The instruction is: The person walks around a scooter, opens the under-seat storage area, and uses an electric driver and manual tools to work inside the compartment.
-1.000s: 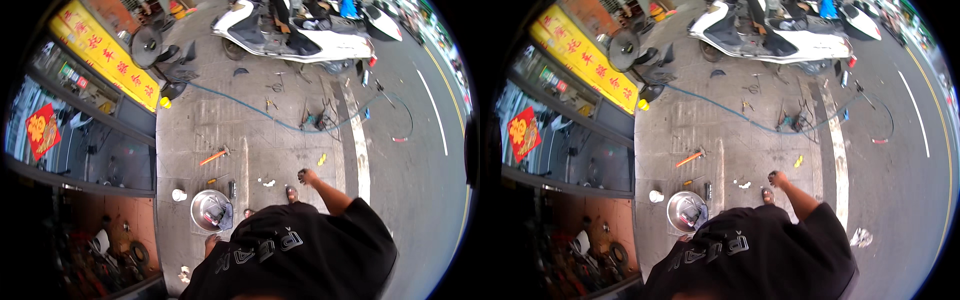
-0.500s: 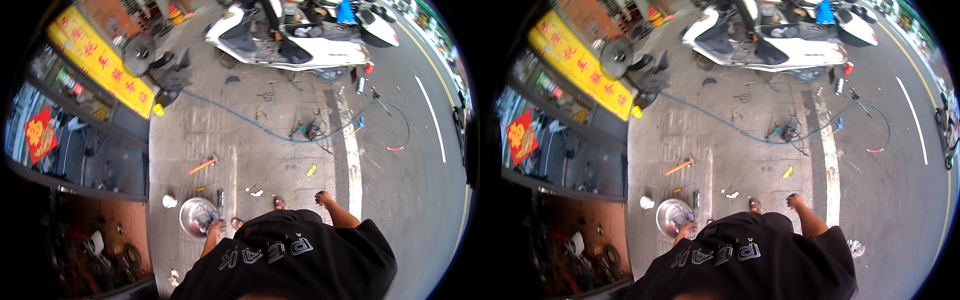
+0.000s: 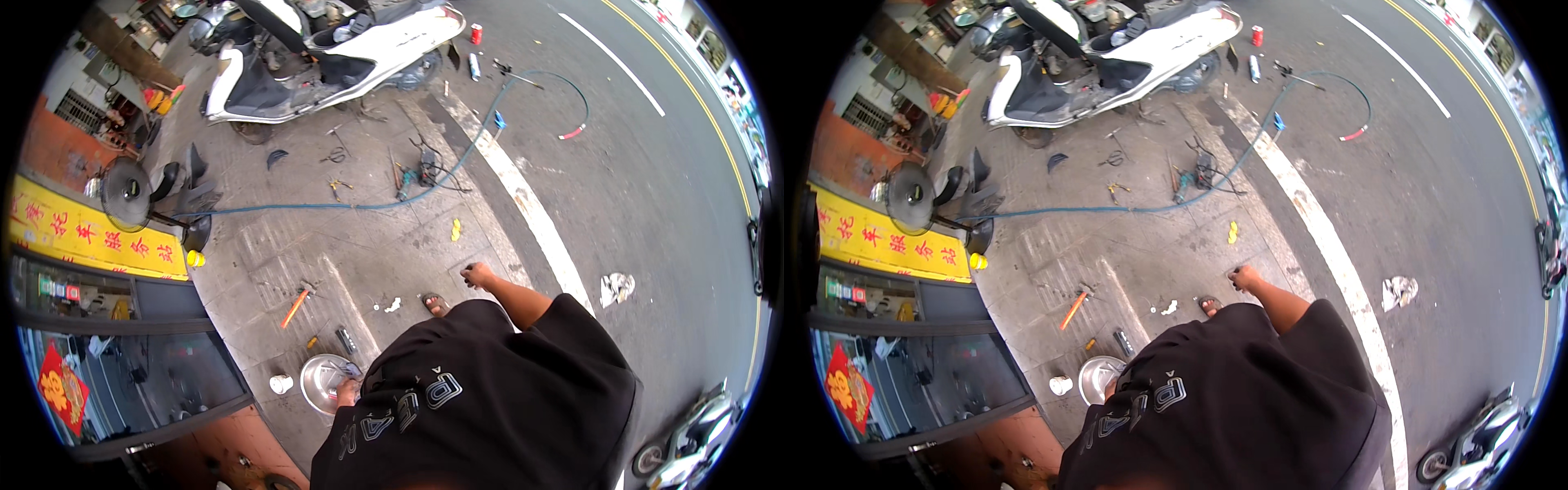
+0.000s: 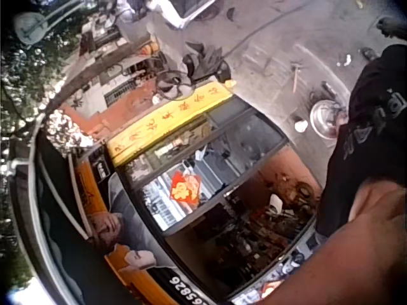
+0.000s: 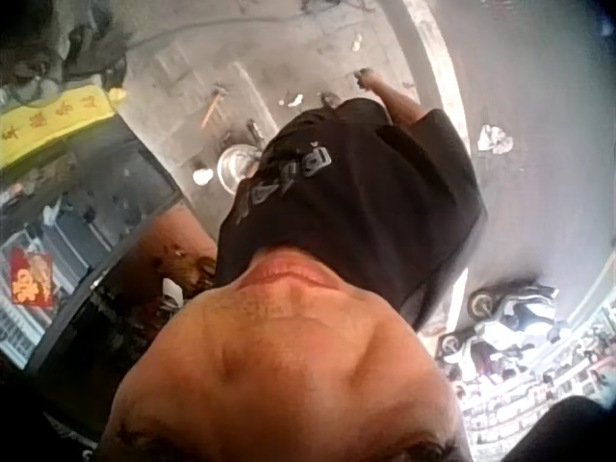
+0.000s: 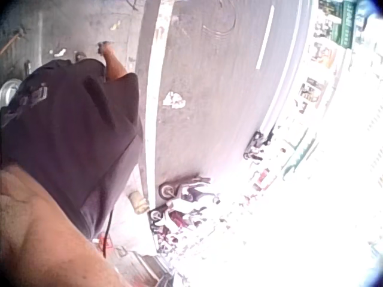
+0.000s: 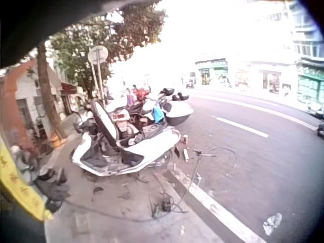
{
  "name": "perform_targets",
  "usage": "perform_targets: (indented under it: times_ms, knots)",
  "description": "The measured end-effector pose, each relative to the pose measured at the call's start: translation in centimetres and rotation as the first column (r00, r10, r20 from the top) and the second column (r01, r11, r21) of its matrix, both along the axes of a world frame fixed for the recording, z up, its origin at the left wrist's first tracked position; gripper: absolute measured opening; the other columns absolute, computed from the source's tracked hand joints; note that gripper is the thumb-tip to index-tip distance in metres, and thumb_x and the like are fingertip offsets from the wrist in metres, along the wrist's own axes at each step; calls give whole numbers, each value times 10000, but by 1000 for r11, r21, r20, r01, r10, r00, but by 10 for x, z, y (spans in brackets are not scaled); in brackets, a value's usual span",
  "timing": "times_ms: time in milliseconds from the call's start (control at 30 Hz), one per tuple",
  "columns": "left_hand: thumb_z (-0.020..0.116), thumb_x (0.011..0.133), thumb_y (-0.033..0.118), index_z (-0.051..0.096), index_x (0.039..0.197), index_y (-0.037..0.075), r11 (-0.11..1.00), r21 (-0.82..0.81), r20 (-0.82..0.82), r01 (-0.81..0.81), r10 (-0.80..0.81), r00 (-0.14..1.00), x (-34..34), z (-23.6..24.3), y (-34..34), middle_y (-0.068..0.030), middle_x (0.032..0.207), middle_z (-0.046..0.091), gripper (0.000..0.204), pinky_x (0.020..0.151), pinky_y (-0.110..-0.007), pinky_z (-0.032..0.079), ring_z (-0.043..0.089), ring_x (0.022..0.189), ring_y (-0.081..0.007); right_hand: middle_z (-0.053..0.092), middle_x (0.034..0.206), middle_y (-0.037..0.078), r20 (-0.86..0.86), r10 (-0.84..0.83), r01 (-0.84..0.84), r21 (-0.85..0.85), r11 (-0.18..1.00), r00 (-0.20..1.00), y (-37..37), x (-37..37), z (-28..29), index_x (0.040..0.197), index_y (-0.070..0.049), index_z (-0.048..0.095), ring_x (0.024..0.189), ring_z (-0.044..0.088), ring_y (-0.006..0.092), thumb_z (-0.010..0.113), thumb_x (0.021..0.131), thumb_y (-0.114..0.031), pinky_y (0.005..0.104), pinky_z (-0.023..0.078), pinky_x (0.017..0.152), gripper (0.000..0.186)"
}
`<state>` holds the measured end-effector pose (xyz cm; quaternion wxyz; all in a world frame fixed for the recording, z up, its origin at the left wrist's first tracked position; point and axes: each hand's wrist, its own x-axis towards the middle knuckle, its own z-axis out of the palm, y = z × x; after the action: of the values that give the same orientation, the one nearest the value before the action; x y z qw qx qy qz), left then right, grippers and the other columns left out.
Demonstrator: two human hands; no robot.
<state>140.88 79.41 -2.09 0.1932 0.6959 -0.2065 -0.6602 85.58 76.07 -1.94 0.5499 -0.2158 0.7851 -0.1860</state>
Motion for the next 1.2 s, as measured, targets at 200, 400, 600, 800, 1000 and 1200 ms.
perform_targets:
  times_ms: [200, 400, 600, 800, 1000, 1200]
  knots:
    - [631, 761, 131, 537, 951, 73, 1000, -4, 15, 19, -19, 1000, 31, 14, 5, -111, 812, 622, 220, 613, -361, 506, 612, 667, -226, 639, 748, 75, 23, -15, 15, -4, 1000, 1000, 22, 7, 1, 955, -27, 629, 589, 613, 160, 606, 801, -246, 292, 492, 490, 269]
    - [639, 743, 106, 534, 911, 68, 978, -70, -4, 196, -197, 980, 46, 33, -1, -113, 791, 616, 201, 618, -344, 501, 608, 650, -215, 649, 752, 83, 18, -76, 76, -4, 997, 997, 56, 11, -7, 961, -32, 633, 603, 627, 168, 600, 807, -251, 296, 498, 494, 270]
    - [642, 744, 114, 530, 928, 67, 980, -48, 57, 194, -191, 980, 17, 53, -31, -117, 814, 618, 221, 640, -348, 498, 610, 677, -217, 660, 826, 98, -40, -171, 173, 62, 983, 984, 89, 4, 7, 988, -36, 615, 646, 640, 178, 525, 873, -343, 326, 523, 550, 340]
    - [617, 782, 205, 500, 1070, 129, 987, -77, 16, 141, -140, 990, 23, 36, -61, -93, 942, 616, 321, 702, -419, 488, 589, 785, -247, 659, 776, 120, -97, -302, 303, -10, 953, 948, 105, -8, 3, 939, 8, 610, 628, 647, 197, 477, 891, -400, 337, 524, 548, 432]
    - [603, 822, 224, 490, 1089, 73, 984, -51, 86, 169, -165, 983, 6, 35, -77, -101, 980, 598, 327, 724, -384, 503, 595, 859, -235, 656, 720, 97, -70, -308, 306, -30, 951, 949, 121, -14, -8, 917, 3, 638, 581, 635, 171, 565, 836, -279, 326, 522, 529, 302]
    - [576, 832, 219, 482, 1116, 80, 995, -98, 25, -30, 33, 999, -33, 17, -66, -111, 961, 612, 331, 682, -373, 507, 613, 819, -245, 651, 723, 80, -57, -219, 221, 15, 975, 974, 103, -15, -6, 917, -6, 640, 573, 630, 153, 574, 806, -240, 292, 516, 494, 267]
